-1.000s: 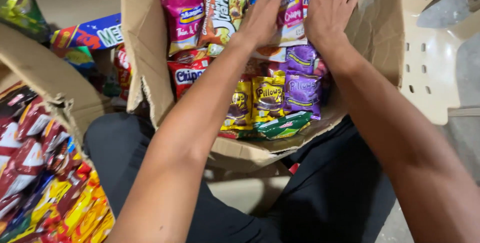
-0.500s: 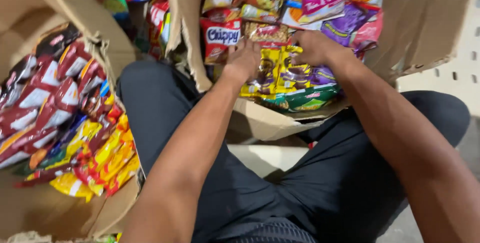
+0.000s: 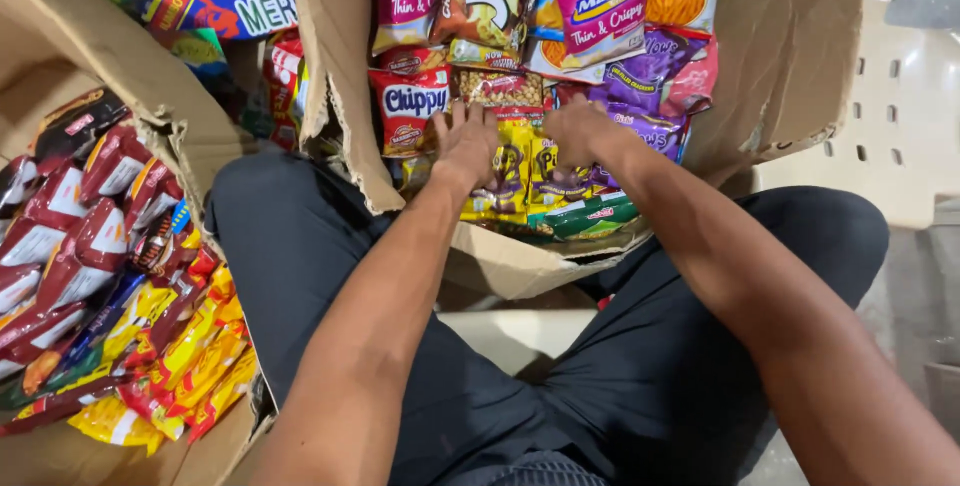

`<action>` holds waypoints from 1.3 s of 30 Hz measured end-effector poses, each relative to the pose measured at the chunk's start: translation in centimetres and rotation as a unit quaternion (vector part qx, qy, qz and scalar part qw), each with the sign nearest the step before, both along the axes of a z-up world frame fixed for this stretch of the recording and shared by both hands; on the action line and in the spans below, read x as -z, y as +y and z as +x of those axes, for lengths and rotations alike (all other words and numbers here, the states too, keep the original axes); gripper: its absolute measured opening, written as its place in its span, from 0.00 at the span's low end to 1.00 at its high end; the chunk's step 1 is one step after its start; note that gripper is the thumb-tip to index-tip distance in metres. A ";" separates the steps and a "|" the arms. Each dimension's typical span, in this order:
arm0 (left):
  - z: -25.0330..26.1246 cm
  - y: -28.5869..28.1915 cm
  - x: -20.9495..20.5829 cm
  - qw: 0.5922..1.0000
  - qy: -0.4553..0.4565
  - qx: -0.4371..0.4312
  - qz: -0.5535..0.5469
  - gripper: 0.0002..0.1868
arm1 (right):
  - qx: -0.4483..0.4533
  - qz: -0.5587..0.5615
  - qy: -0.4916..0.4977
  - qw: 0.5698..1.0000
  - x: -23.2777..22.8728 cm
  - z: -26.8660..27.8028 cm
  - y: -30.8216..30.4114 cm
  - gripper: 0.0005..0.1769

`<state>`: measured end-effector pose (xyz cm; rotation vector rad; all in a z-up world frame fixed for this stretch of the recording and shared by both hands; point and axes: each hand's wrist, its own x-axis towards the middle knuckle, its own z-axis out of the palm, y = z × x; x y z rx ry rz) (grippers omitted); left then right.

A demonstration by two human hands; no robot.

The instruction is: The person sits cross-legged and repeatedly picks up small snack packets from a cardboard box, briefly turns them over to view the back, and places them into a second box. The person handles various brands of crackers and chips one at a time.

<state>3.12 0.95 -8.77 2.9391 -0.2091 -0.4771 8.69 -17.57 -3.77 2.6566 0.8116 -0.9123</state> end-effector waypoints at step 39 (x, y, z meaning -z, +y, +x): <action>3.5 1.4 -9.7 0.799 -0.177 -0.200 -0.538 0.14 | 0.286 0.474 0.015 0.833 -11.8 2.1 -12.3 0.30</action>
